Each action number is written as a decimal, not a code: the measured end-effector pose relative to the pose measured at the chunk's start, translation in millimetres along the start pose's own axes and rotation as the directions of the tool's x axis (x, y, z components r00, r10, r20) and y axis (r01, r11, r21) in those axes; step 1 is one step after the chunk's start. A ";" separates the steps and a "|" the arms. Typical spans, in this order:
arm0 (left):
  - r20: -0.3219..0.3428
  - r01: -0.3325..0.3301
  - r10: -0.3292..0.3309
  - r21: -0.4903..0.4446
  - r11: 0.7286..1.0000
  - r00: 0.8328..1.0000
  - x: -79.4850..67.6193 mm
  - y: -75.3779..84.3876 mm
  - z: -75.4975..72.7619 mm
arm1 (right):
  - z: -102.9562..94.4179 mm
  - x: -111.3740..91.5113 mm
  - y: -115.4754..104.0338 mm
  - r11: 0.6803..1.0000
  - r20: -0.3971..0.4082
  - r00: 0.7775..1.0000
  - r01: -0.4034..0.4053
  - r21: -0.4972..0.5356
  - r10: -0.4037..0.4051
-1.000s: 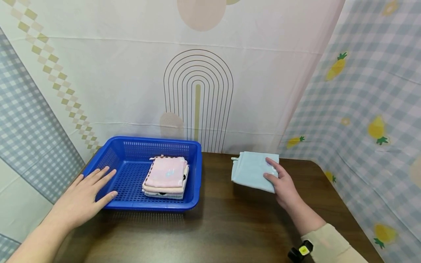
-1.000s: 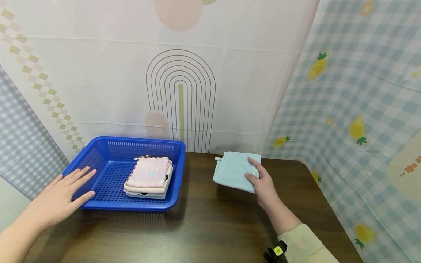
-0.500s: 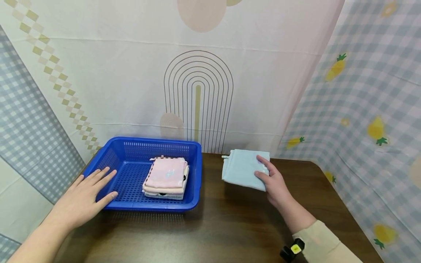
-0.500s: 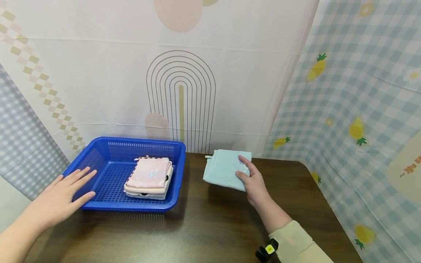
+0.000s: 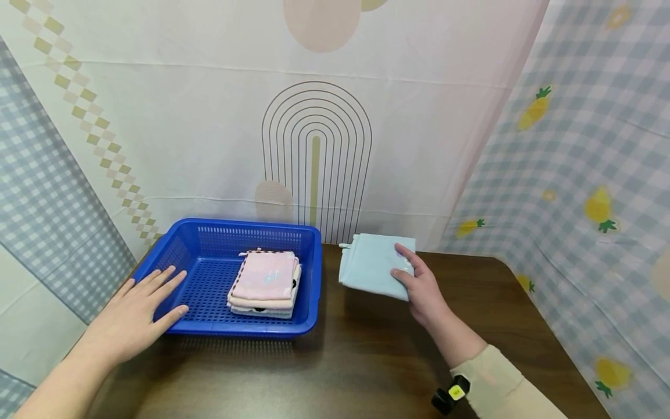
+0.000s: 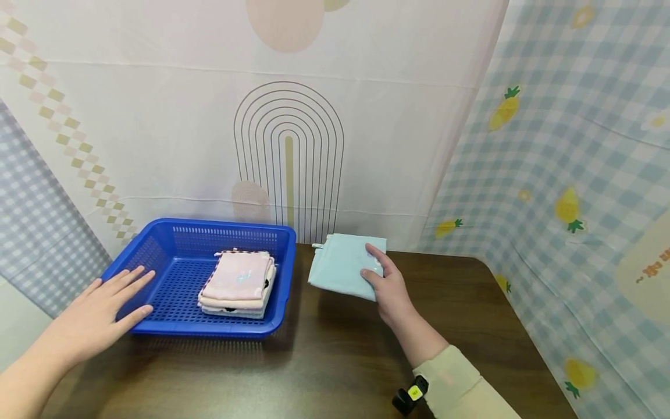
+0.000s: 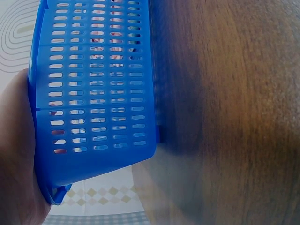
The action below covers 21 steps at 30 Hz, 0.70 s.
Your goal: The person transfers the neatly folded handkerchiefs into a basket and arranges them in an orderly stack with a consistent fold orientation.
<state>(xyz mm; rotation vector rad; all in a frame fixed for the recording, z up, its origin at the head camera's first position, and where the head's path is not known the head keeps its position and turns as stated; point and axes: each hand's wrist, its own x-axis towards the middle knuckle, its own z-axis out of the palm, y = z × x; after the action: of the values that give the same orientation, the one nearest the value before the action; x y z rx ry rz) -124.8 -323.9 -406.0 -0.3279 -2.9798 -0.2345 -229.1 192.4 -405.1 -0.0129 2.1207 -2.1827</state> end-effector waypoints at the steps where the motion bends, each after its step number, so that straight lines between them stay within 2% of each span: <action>1: -0.001 0.001 -0.001 -0.001 1.000 1.000 0.0 0.1 -0.1 | 2.2 0.5 0.1 1.000 0.004 1.000 0.003 0.000 -0.003; 11: -0.001 0.004 -0.004 0.002 1.000 1.000 0.1 2.2 -2.0 | 25.9 3.7 -0.8 0.999 0.026 0.999 0.021 0.024 -0.021; 21: -0.002 0.008 -0.008 0.004 1.000 1.000 0.2 1.5 -0.7 | 46.7 4.2 -1.4 0.998 0.097 0.994 0.035 0.054 -0.040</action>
<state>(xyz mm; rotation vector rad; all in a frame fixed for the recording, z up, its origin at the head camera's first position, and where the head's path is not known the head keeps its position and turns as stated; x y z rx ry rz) -124.6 -322.5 -405.1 -0.3146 -2.9795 -0.2292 -229.9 145.6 -402.5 -0.1544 2.0274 -2.2083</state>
